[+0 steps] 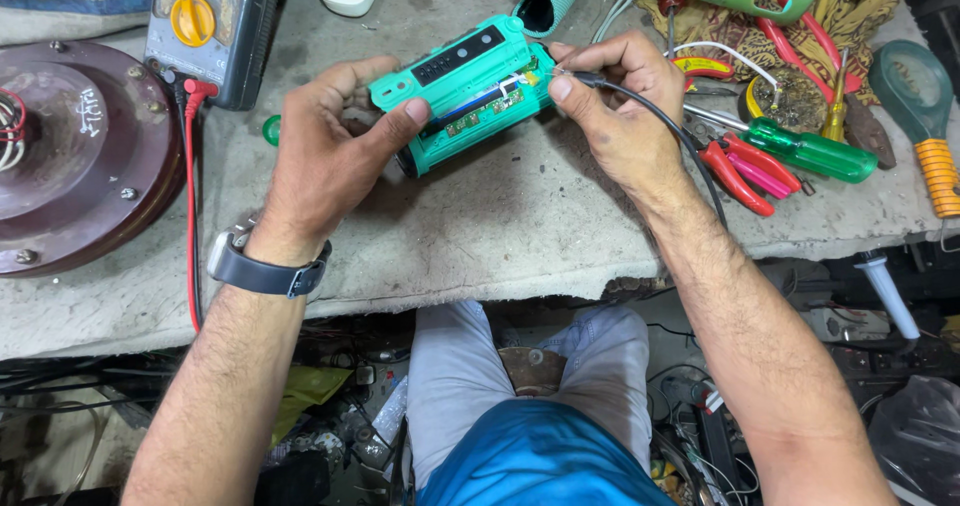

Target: The person uses a multimeter probe to test points on the circuit board inside a teal handheld device, then uses pliers to adjust a wire and a soldering iron to solder a connection. The device remains open on the workbench throughout.

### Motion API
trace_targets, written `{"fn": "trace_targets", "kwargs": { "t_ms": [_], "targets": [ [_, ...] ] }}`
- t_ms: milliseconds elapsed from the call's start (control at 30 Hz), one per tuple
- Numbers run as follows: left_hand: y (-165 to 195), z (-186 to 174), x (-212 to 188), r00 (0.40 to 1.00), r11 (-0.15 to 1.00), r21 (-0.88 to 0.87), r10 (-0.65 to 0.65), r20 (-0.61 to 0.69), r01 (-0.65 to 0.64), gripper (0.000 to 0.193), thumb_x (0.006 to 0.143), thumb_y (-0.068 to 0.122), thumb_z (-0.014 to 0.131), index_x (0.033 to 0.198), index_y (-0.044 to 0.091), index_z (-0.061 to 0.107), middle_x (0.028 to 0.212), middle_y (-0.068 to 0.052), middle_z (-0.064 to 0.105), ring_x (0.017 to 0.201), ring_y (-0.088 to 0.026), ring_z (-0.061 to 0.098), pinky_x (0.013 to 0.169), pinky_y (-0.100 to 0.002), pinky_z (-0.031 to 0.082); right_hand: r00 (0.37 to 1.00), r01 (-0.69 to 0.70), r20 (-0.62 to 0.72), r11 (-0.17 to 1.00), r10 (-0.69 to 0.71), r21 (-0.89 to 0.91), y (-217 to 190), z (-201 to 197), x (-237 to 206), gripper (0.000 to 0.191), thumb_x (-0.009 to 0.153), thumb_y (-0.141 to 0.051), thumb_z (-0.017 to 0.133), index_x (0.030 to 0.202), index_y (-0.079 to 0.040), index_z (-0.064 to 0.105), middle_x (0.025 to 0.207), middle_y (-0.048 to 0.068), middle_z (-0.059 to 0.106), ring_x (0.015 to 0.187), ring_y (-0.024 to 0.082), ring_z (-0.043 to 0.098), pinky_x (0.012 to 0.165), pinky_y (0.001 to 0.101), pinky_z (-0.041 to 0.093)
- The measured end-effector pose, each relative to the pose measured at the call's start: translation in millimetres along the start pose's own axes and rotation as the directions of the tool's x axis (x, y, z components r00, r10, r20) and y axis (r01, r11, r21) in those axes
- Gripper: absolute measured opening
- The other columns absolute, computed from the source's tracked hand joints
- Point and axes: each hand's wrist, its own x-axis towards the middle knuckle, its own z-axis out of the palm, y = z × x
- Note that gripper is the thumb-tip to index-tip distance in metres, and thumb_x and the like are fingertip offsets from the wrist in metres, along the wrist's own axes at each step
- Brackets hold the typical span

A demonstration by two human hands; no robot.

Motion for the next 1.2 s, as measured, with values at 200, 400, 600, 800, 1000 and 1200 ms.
{"fn": "trace_targets", "kwargs": {
  "t_ms": [200, 400, 600, 800, 1000, 1200],
  "targets": [
    [3, 6, 4, 0.988, 0.98, 0.134, 0.135, 0.079, -0.144, 0.064, 0.097, 0.028, 0.081, 0.14, -0.01, 0.053, 0.112, -0.016, 0.074, 0.097, -0.014, 0.073, 0.079, -0.028, 0.063, 1.0, 0.023, 0.006, 0.999, -0.023, -0.048, 1, 1, -8, 0.023, 0.102, -0.003, 0.08, 0.114, 0.001, 0.061, 0.125, 0.019, 0.072, 0.129, 0.024, 0.069, 0.113, 0.0377, 0.059],
    [10, 12, 25, 0.946, 0.908, 0.288, 0.256, 0.2, -0.306, 0.067, 0.097, 0.029, 0.086, 0.14, -0.012, 0.055, 0.123, -0.025, 0.073, 0.117, -0.025, 0.072, 0.094, -0.034, 0.061, 0.993, 0.116, -0.007, 0.979, -0.119, -0.166, -3, 4, -9, 0.02, 0.099, 0.003, 0.08, 0.111, 0.003, 0.064, 0.12, 0.017, 0.073, 0.125, 0.025, 0.071, 0.11, 0.0375, 0.06],
    [-2, 16, 23, 0.94, 0.863, 0.378, 0.332, 0.079, -0.336, 0.066, 0.1, 0.03, 0.087, 0.141, -0.007, 0.052, 0.115, -0.02, 0.077, 0.11, -0.027, 0.078, 0.097, -0.038, 0.059, 0.969, 0.239, 0.034, 0.889, -0.246, -0.391, -10, 5, -11, 0.018, 0.097, 0.004, 0.08, 0.107, 0.003, 0.065, 0.111, 0.014, 0.075, 0.119, 0.024, 0.074, 0.106, 0.0349, 0.061],
    [-13, 20, 11, 0.894, 0.783, 0.44, 0.428, 0.134, -0.44, 0.07, 0.099, 0.025, 0.084, 0.148, -0.003, 0.041, 0.117, -0.021, 0.073, 0.105, -0.035, 0.075, 0.088, -0.041, 0.06, 0.992, -0.073, -0.122, 0.905, 0.024, -0.418, -38, 7, -41, 0.021, 0.098, -0.007, 0.082, 0.113, 0.001, 0.071, 0.098, 0.009, 0.074, 0.084, 0.019, 0.067, 0.078, 0.0297, 0.056],
    [-18, 19, 11, 0.878, 0.757, 0.456, 0.457, 0.144, -0.469, 0.071, 0.103, 0.024, 0.085, 0.147, -0.003, 0.036, 0.123, -0.02, 0.07, 0.108, -0.036, 0.073, 0.091, -0.042, 0.059, 0.619, -0.497, 0.039, 0.353, 0.785, 0.792, -54, -12, -64, 0.022, 0.102, -0.012, 0.066, 0.121, -0.001, 0.064, 0.098, 0.006, 0.066, 0.082, 0.013, 0.06, 0.069, 0.0242, 0.049],
    [-24, 16, 11, 0.876, 0.763, 0.433, 0.447, 0.184, -0.48, 0.073, 0.106, 0.024, 0.085, 0.149, -0.002, 0.032, 0.121, -0.019, 0.07, 0.105, -0.033, 0.073, 0.093, -0.042, 0.059, 0.583, -0.617, 0.28, 0.191, 0.763, 0.764, -108, 3, -129, 0.029, 0.107, -0.02, 0.063, 0.118, 0.007, 0.064, 0.101, 0.012, 0.066, 0.086, 0.019, 0.061, 0.07, 0.0325, 0.054]
  ]
}}
